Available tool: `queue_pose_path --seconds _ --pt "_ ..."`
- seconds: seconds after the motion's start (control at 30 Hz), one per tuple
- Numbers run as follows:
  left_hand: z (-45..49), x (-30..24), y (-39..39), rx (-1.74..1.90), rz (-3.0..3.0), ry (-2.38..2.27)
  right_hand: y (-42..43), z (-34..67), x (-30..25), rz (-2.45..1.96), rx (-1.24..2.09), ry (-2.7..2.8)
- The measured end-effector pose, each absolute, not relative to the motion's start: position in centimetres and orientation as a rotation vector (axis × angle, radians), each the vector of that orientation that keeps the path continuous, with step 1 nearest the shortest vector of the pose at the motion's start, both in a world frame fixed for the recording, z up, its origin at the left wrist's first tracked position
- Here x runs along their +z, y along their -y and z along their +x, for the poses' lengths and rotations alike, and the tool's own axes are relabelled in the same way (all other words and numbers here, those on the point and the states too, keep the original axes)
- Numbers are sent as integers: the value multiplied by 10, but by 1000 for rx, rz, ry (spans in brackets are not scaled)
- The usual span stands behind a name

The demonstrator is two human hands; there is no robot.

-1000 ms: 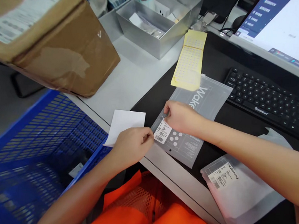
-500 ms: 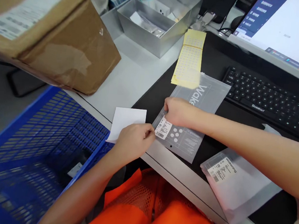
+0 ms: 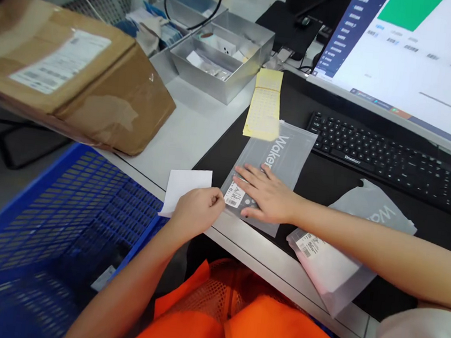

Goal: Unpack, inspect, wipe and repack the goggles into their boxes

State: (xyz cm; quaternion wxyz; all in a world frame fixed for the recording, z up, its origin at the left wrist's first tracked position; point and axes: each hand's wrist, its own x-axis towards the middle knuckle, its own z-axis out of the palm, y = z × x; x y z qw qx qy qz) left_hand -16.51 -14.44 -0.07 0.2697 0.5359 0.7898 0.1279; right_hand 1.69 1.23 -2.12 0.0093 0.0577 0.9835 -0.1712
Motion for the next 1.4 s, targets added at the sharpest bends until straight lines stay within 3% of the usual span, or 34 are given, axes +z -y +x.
queue_pose_path --seconds 0.37,0.77,0.9,1.0,1.07,1.17,1.4 --pt "-162 5 141 317 1383 -2150 15 10 -23 251 -547 -2949" --pt "-189 7 154 458 1343 -2080 16 13 -23 -69 -642 -3048" --pt "-183 2 154 386 1490 -2099 9 18 -26 -234 -855 -3062" --pt "-175 0 157 242 1716 -2051 2 23 -26 174 -1050 -3123" --pt "-174 0 161 107 1866 -2013 1 25 -23 468 -958 -3068" --pt "-180 -3 169 -12 2017 -1967 9 23 -17 615 -780 -2900" --pt "-198 -16 178 83 2152 -1904 30 10 -15 958 -736 -2836"
